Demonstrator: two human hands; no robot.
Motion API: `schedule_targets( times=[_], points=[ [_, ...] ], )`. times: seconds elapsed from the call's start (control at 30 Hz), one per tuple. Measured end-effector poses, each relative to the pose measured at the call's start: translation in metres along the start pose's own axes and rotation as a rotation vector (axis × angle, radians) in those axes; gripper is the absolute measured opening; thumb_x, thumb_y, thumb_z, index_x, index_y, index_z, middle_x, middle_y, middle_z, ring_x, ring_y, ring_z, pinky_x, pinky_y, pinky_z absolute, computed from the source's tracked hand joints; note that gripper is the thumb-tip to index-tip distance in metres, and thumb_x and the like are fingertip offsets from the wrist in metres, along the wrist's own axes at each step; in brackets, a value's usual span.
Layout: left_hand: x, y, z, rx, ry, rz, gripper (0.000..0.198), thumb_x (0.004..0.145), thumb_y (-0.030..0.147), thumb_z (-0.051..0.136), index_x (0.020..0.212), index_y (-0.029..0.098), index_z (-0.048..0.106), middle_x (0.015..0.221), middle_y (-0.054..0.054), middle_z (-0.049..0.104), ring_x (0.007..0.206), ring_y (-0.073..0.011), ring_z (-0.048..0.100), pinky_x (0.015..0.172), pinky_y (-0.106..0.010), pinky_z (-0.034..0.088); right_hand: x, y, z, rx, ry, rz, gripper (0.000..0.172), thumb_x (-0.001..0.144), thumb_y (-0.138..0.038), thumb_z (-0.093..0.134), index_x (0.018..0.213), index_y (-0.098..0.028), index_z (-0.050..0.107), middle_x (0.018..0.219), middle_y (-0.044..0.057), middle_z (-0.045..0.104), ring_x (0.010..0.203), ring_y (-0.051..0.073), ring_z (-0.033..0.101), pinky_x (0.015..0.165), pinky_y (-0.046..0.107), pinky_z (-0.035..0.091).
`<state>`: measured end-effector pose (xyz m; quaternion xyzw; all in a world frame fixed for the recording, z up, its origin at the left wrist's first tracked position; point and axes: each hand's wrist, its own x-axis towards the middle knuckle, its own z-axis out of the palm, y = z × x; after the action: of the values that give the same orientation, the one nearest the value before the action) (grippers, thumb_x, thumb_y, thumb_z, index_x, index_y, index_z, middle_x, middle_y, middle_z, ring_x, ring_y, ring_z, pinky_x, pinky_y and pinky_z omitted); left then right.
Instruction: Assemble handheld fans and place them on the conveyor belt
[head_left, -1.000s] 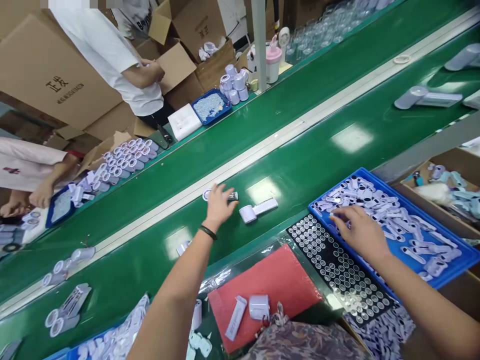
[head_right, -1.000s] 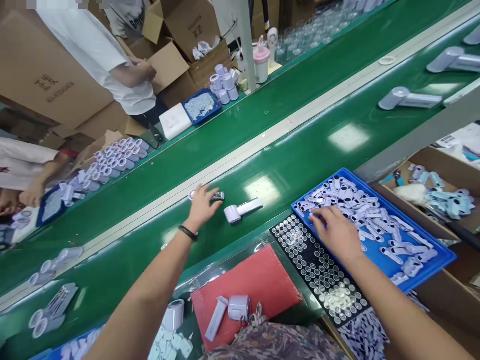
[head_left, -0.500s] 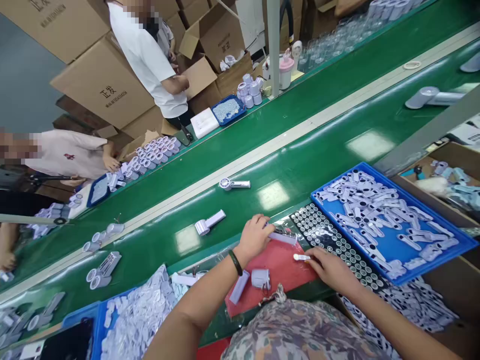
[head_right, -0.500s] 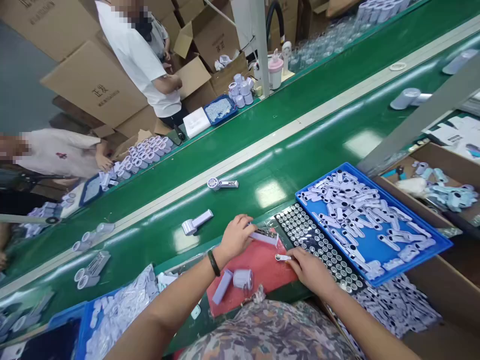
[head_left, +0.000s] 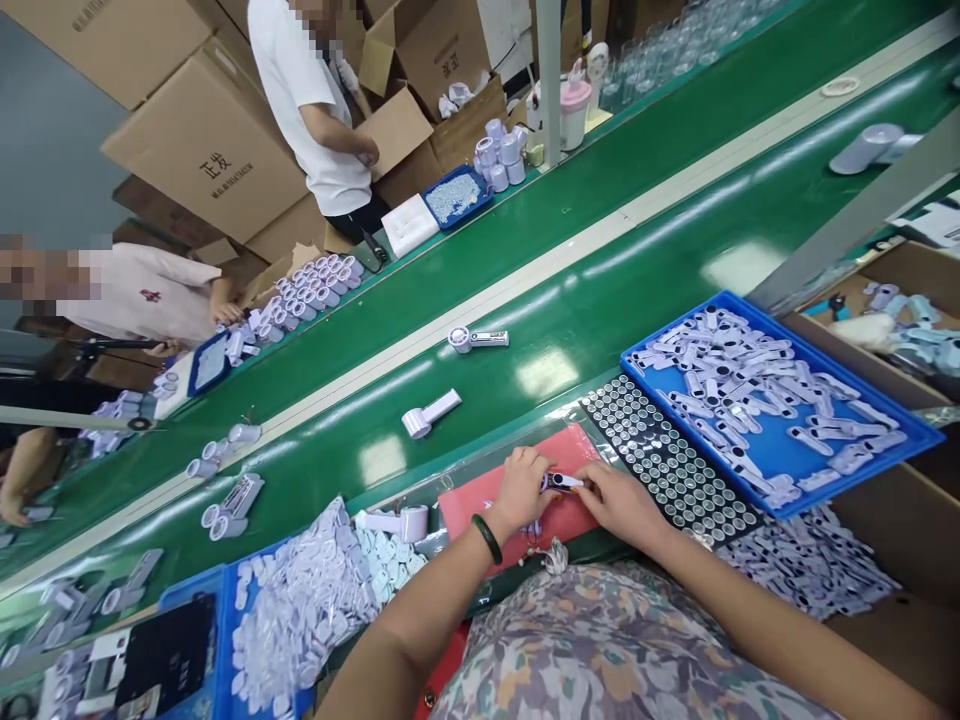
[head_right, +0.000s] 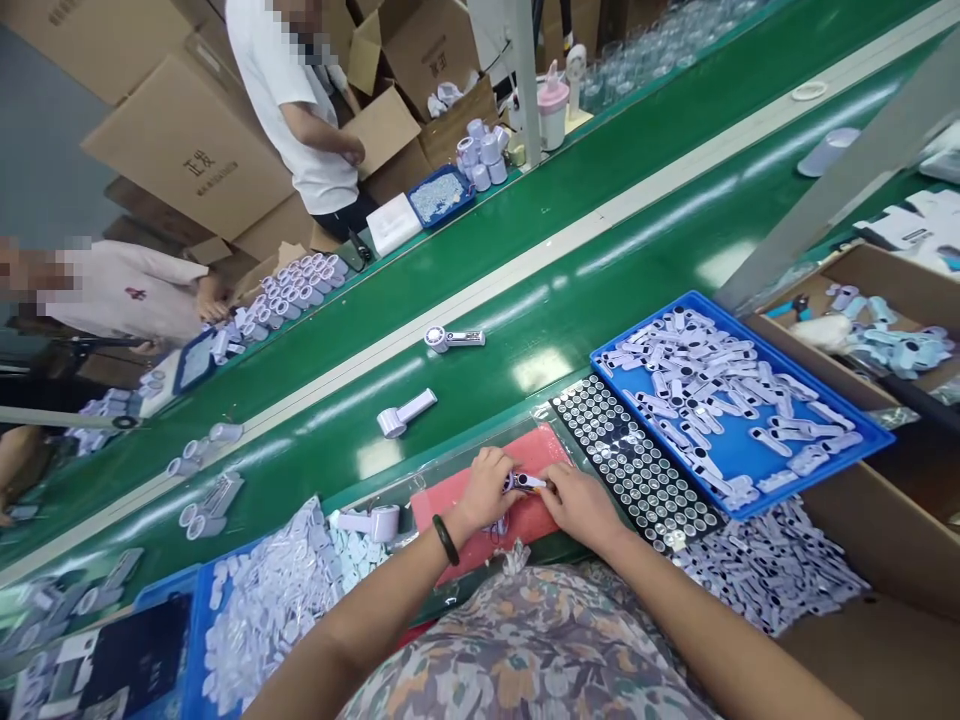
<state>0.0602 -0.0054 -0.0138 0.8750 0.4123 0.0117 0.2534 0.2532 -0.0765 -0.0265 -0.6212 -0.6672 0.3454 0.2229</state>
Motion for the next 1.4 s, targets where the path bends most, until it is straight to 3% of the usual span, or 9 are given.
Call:
schedule_targets(
  times=[0.2,0.37,0.47,0.57,0.73,0.9,1.1,1.27,1.4],
  points=[
    [0.002,-0.006,-0.003,-0.177,-0.005,0.136,0.035,0.082,0.048,0.069,0.104,0.022,0.065,0.104,-0.005,0.063,0.103,-0.0224,0.049,0.092,-0.038,0.039,-0.004,-0.008,0.006,-0.069,0.036,0.019,0.018,0.096,-0.028,0.045,0.092,-0.02,0.06,0.088,0.004,0.063,0.083,0.021,0.06,0.072,0.033,0.041],
    [0.005,-0.007,0.0,-0.265,0.017,0.099,0.013,0.09,0.031,0.062,0.092,0.02,0.069,0.092,-0.004,0.065,0.094,-0.0186,0.053,0.087,-0.034,0.041,0.004,-0.003,0.007,0.013,0.066,0.022,0.018,0.095,-0.033,0.051,0.091,-0.024,0.066,0.094,0.004,0.062,0.093,0.021,0.059,0.083,0.034,0.043],
    [0.007,-0.005,0.002,-0.247,-0.013,0.086,0.011,0.088,0.03,0.065,0.091,0.021,0.07,0.095,-0.005,0.065,0.098,-0.0199,0.052,0.09,-0.036,0.041,0.008,0.009,0.013,0.129,0.1,0.119,0.015,0.091,-0.034,0.056,0.087,-0.026,0.068,0.098,0.003,0.062,0.1,0.021,0.057,0.089,0.035,0.043],
    [0.008,-0.003,0.0,-0.241,-0.031,0.044,0.011,0.085,0.029,0.069,0.094,0.022,0.07,0.101,-0.005,0.065,0.104,-0.0212,0.051,0.097,-0.037,0.04,0.011,0.017,0.018,0.148,0.032,0.188,0.011,0.088,-0.032,0.06,0.093,-0.026,0.068,0.103,0.003,0.063,0.102,0.022,0.056,0.092,0.035,0.043],
    [0.008,0.004,-0.003,-0.234,-0.101,-0.107,0.022,0.083,0.027,0.07,0.105,0.025,0.071,0.104,-0.004,0.065,0.104,-0.0215,0.052,0.098,-0.037,0.04,0.014,0.013,0.012,0.028,-0.144,0.218,0.03,0.089,-0.034,0.06,0.119,-0.032,0.065,0.118,0.002,0.062,0.112,0.024,0.052,0.095,0.037,0.041],
    [0.011,0.014,0.001,-0.189,-0.143,-0.212,0.017,0.085,0.026,0.067,0.1,0.027,0.074,0.092,-0.003,0.065,0.096,-0.0207,0.051,0.094,-0.036,0.039,0.019,0.002,0.002,-0.049,-0.258,0.27,0.027,0.091,-0.034,0.059,0.116,-0.038,0.068,0.117,-0.002,0.064,0.108,0.025,0.052,0.088,0.038,0.041],
    [0.015,0.014,-0.002,-0.136,-0.177,-0.174,0.014,0.086,0.027,0.065,0.097,0.026,0.073,0.091,-0.004,0.064,0.097,-0.022,0.048,0.094,-0.037,0.039,0.022,0.005,0.004,-0.058,-0.237,0.279,0.026,0.091,-0.031,0.058,0.113,-0.037,0.069,0.114,0.0,0.066,0.105,0.026,0.052,0.083,0.039,0.04],
    [0.015,0.005,-0.014,-0.087,-0.239,-0.084,0.035,0.076,0.032,0.076,0.109,0.025,0.068,0.103,-0.006,0.06,0.102,-0.0251,0.047,0.089,-0.038,0.043,0.025,0.012,0.004,0.059,-0.186,0.21,0.025,0.088,-0.032,0.062,0.111,-0.038,0.07,0.109,-0.002,0.067,0.101,0.023,0.055,0.088,0.037,0.041],
    [0.016,0.007,-0.019,-0.103,-0.245,-0.095,0.023,0.082,0.032,0.071,0.102,0.022,0.068,0.1,-0.006,0.06,0.1,-0.0249,0.049,0.09,-0.04,0.045,0.025,0.005,0.005,0.033,-0.181,0.285,0.022,0.088,-0.031,0.061,0.106,-0.037,0.071,0.106,0.0,0.067,0.101,0.024,0.055,0.085,0.038,0.041]
  ],
)
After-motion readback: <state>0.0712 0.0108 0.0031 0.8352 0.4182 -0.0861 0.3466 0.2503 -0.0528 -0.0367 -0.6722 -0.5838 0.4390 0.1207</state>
